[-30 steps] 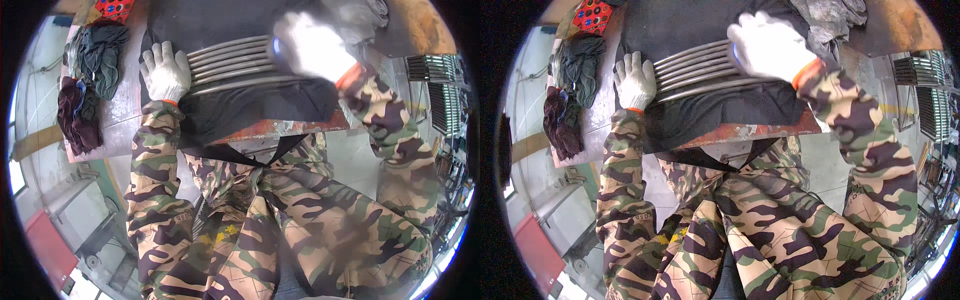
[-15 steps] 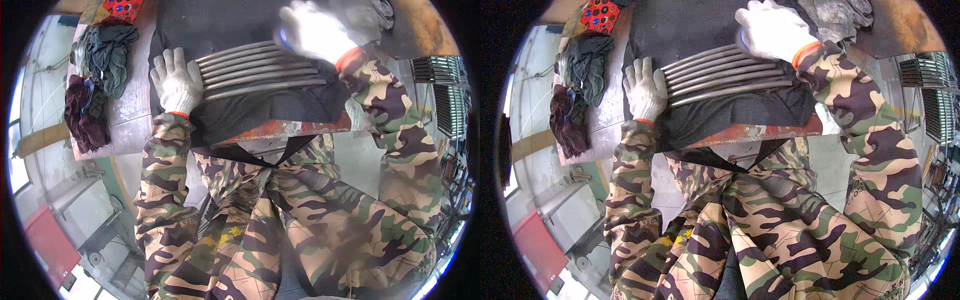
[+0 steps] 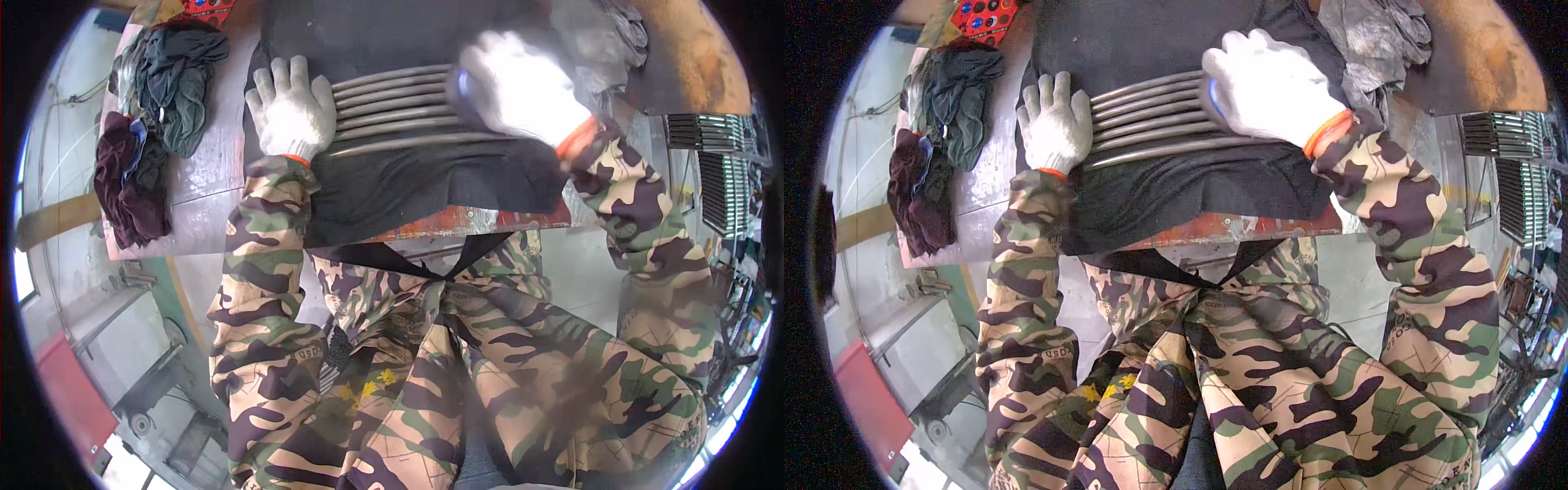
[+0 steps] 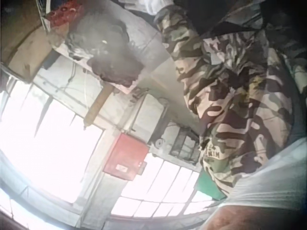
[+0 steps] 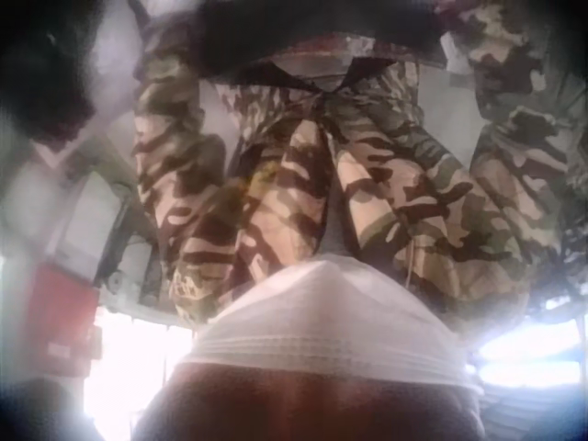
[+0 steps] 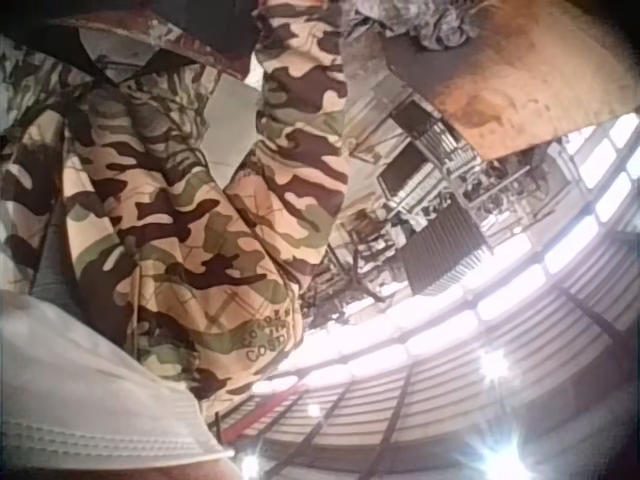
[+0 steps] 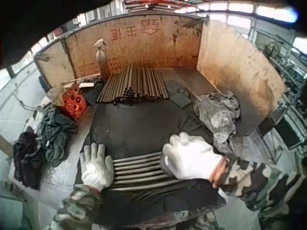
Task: Sanding a bundle of metal tubes using a handheld power sander
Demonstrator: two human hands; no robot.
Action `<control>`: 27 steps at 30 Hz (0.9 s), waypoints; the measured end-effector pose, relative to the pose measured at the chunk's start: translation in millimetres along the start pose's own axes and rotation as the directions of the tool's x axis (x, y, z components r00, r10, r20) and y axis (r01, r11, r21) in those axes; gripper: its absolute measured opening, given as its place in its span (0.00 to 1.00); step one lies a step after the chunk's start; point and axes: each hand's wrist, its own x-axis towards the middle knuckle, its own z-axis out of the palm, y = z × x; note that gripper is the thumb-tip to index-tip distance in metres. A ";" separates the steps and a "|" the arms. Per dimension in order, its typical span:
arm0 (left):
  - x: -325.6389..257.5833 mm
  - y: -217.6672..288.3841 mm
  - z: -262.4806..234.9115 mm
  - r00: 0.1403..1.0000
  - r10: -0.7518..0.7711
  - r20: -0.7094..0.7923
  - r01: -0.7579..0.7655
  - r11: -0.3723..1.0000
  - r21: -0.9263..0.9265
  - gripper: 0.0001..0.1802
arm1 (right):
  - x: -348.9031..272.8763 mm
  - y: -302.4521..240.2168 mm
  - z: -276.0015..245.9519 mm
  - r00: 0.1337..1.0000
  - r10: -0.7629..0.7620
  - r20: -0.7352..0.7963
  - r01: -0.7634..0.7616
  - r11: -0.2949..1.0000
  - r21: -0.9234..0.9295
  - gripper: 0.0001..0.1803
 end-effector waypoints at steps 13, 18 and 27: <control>15.3 11.6 -15.1 0.983 -0.050 0.176 0.058 0.998 -0.038 0.27 | 46.0 -18.0 -0.4 0.994 0.031 0.101 -0.027 0.999 -0.045 0.13; 4.7 1.5 -6.9 0.999 -0.029 0.017 0.030 0.998 -0.047 0.24 | 57.3 -25.9 11.9 0.994 0.066 0.082 -0.066 0.998 0.000 0.13; 0.8 9.7 -9.4 0.991 0.084 -0.101 -0.094 0.990 -0.101 0.20 | 68.4 -22.1 -12.1 0.993 -0.035 -0.110 0.032 0.999 -0.030 0.08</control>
